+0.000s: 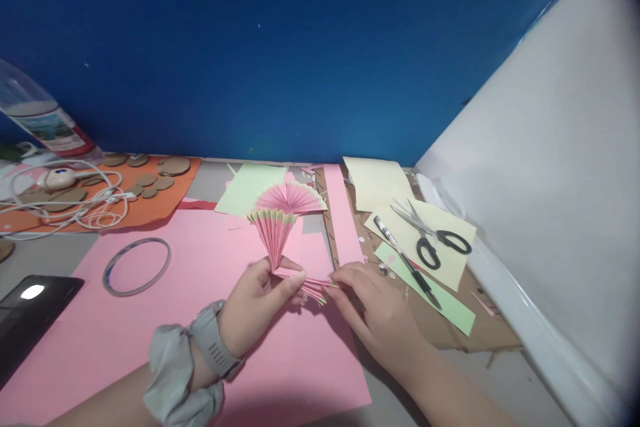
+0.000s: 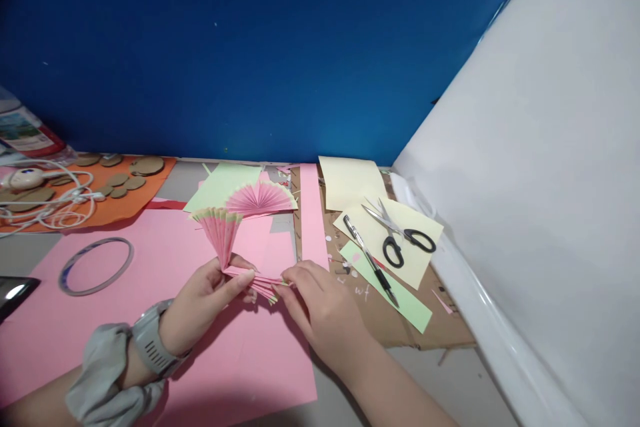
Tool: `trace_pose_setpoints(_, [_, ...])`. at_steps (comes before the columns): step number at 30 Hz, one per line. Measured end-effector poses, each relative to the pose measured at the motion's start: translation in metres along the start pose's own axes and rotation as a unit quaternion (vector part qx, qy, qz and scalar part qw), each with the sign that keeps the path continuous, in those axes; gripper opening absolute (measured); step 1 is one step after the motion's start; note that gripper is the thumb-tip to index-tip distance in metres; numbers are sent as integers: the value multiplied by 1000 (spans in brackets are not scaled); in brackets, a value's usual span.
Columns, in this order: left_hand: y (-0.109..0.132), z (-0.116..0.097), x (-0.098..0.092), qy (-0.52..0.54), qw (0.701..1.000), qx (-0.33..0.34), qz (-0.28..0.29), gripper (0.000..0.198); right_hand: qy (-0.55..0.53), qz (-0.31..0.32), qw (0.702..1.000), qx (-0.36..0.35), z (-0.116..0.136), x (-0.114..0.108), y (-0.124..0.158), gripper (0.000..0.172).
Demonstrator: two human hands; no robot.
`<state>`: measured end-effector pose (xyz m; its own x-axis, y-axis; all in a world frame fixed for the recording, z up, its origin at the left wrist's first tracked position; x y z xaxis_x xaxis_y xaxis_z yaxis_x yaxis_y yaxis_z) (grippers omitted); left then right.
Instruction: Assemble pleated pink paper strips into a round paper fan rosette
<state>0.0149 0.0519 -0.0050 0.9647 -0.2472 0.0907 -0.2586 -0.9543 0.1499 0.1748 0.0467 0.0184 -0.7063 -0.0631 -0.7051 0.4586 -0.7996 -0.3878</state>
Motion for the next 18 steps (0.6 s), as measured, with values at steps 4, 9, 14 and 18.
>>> trace_pose_setpoints(4, [1, -1, 0, -6, 1000, -5, -2, 18, -25, 24, 999, 19, 0, 1, -1, 4])
trace_pose_setpoints(9, [1, 1, -1, -11, 1000, -6, -3, 17, -57, 49, 997, 29, 0, 3, -1, 5])
trace_pose_setpoints(14, [0, 1, 0, -1, 1000, -10, 3, 16, -30, 22, 999, 2, 1, 2, 0, 7])
trace_pose_setpoints(18, [0, 0, 1, 10, 1000, -16, 3, 16, 58, -15, 997, -46, 6, 0, 1, 7])
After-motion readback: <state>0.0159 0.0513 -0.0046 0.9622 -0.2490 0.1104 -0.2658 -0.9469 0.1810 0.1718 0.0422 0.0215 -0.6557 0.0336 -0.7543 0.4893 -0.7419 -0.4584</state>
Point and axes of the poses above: each hand's wrist, its own y-axis away from the middle knuckle, its own x-axis out of the palm, z = x × y, the point moved 4 cm from there along -y, towards the middle knuckle, and after that the axes turned 7 degrees about -y, right-handed, at the moved point
